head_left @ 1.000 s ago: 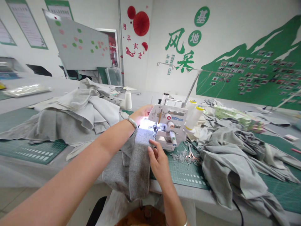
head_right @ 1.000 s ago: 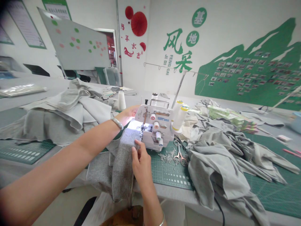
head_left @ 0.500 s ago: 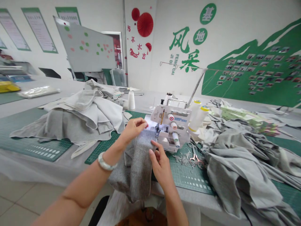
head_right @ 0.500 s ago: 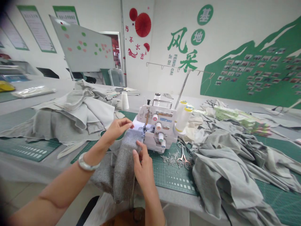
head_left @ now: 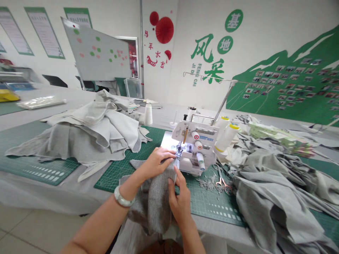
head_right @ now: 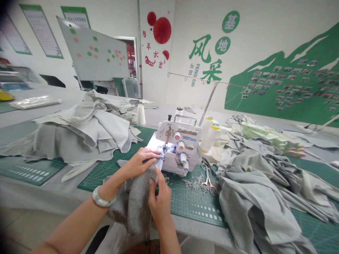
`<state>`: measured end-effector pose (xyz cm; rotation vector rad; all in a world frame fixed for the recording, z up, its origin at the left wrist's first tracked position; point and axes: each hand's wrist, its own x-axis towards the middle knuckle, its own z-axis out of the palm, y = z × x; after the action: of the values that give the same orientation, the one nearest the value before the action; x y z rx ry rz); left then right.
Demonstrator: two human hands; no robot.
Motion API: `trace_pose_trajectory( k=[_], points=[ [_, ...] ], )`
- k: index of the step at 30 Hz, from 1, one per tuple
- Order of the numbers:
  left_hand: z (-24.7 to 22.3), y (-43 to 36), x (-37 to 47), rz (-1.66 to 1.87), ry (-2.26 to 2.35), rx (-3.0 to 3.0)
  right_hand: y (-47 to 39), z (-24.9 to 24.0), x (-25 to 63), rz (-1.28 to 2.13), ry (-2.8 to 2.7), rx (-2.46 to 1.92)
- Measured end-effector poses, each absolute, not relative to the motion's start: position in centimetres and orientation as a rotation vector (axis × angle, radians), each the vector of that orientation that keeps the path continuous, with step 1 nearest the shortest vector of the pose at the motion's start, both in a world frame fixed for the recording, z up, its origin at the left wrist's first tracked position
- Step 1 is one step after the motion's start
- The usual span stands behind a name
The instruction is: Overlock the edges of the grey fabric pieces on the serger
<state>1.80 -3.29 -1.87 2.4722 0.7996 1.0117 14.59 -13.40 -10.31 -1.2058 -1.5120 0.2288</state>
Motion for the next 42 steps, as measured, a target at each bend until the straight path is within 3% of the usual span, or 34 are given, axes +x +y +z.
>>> trace_pose_trajectory(
  k=[9, 18, 42],
  points=[
    [-2.0, -2.9, 1.7, 1.082, 0.741, 2.469, -13.8, -10.1, 14.5, 0.151, -1.579, -1.212],
    [-0.4, 0.1, 0.9, 0.890, 0.391, 2.581, -13.7, -10.4, 14.8, 0.173, -1.548, -1.218],
    [-1.7, -1.3, -0.5, 0.831, 0.461, 2.621, -13.9, -10.5, 15.0, 0.226, -1.517, -1.169]
  ],
)
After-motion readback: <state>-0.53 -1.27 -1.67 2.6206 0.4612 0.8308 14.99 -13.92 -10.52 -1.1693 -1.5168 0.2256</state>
